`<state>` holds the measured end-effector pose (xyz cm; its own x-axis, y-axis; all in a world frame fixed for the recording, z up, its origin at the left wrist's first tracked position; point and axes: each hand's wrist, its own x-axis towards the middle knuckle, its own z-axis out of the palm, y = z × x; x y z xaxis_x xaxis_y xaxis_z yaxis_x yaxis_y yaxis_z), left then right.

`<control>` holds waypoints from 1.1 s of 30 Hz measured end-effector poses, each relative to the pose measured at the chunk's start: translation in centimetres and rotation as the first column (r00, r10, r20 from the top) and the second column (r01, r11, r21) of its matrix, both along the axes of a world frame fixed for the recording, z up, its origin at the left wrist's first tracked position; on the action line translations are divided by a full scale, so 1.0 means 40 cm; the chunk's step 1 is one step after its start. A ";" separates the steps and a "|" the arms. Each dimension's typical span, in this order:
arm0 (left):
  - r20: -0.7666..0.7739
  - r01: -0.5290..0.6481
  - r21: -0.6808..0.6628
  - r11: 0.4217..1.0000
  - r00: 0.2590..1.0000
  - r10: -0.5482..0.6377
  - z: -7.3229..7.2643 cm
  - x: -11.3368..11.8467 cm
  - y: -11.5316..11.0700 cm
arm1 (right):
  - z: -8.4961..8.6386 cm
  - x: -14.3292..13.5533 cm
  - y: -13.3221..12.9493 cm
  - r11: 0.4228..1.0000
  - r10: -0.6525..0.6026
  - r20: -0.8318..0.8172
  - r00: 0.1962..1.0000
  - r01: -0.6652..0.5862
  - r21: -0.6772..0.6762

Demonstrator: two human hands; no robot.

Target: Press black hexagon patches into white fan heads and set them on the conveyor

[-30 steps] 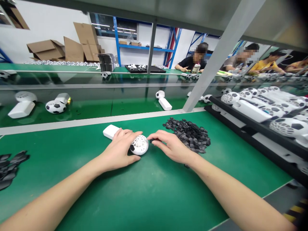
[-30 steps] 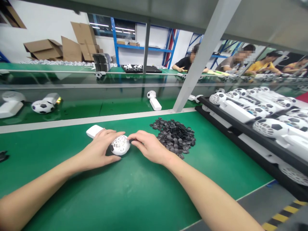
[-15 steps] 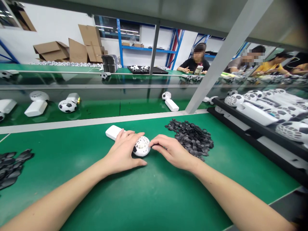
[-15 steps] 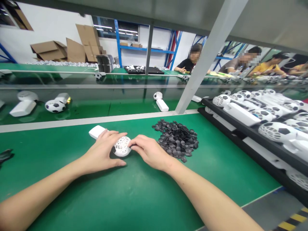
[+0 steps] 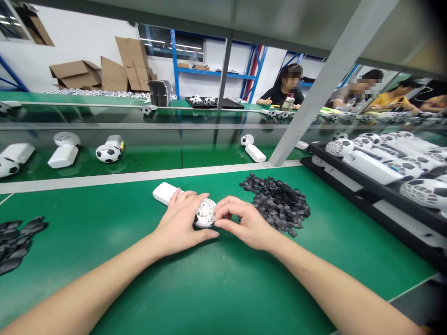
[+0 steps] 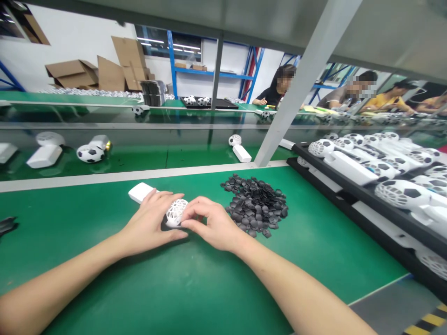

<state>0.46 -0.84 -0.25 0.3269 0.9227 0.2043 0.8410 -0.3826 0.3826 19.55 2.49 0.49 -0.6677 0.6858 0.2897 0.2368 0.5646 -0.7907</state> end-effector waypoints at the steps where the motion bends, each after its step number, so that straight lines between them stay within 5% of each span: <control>1: 0.002 -0.003 0.001 1.000 1.000 0.003 -0.001 0.001 0.000 | -0.005 -0.004 0.001 1.000 -0.006 -0.010 1.000 0.006 0.019; 12: 0.084 -0.035 -0.017 0.999 0.996 0.037 0.013 0.013 0.002 | -0.032 -0.022 0.011 0.996 -0.020 -0.072 0.997 0.027 0.090; 25: 0.274 -0.089 -0.053 0.995 0.957 0.100 0.016 0.010 -0.006 | -0.081 -0.036 0.013 0.982 -0.132 -0.011 0.991 0.130 -0.136; 29: 0.248 -0.074 -0.074 0.995 0.965 0.090 0.013 0.009 -0.005 | -0.070 -0.023 0.043 0.992 -0.113 0.068 0.991 0.117 -0.047; 31: 0.229 0.001 -0.075 0.997 0.973 0.016 0.009 0.002 -0.004 | -0.069 0.004 0.090 0.985 -0.150 0.148 0.978 0.135 0.105; 33: 0.209 0.069 -0.058 0.996 0.976 -0.056 0.006 -0.010 -0.003 | -0.079 0.044 0.152 0.903 -0.324 0.227 0.918 0.229 0.364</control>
